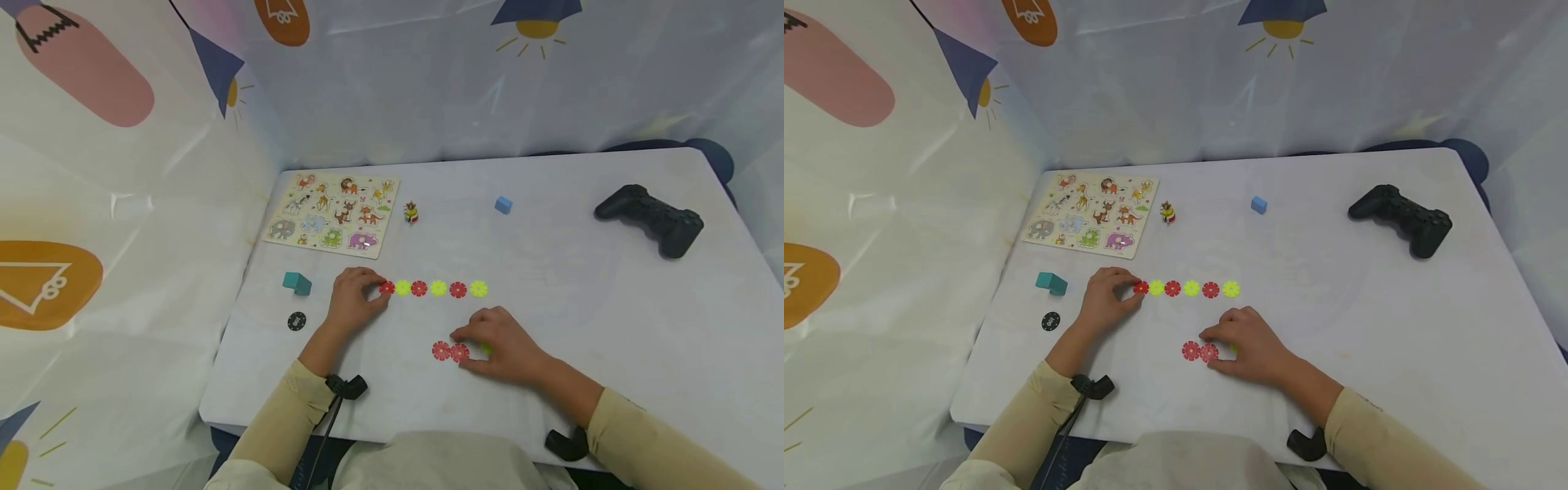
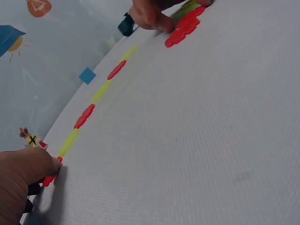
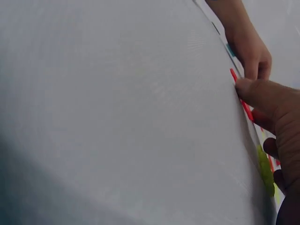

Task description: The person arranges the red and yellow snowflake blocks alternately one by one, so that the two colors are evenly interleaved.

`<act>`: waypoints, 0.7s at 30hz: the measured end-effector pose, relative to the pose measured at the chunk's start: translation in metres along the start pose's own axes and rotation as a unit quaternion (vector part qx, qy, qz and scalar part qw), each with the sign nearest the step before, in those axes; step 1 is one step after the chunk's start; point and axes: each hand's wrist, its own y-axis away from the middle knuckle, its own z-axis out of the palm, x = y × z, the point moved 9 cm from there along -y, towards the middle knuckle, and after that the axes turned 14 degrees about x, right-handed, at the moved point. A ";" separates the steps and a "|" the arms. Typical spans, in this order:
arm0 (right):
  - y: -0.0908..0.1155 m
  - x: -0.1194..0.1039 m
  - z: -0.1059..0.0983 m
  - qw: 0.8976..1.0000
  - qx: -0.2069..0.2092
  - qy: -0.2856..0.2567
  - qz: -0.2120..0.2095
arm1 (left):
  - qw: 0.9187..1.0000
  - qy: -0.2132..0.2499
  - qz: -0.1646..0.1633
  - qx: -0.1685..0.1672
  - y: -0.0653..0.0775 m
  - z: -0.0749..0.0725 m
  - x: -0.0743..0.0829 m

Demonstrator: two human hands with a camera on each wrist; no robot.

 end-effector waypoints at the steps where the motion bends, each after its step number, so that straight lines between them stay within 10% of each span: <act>1: 0.000 0.000 0.000 1.000 0.005 0.001 -0.005 | 1.000 0.000 -0.001 -0.001 0.000 0.000 0.000; 9: -0.005 0.006 -0.012 0.999 0.034 0.025 0.004 | 1.000 0.000 -0.002 -0.001 0.000 0.000 0.000; 21: -0.008 0.092 -0.066 0.978 0.087 0.100 0.161 | 1.000 0.001 0.005 0.003 0.000 0.001 -0.002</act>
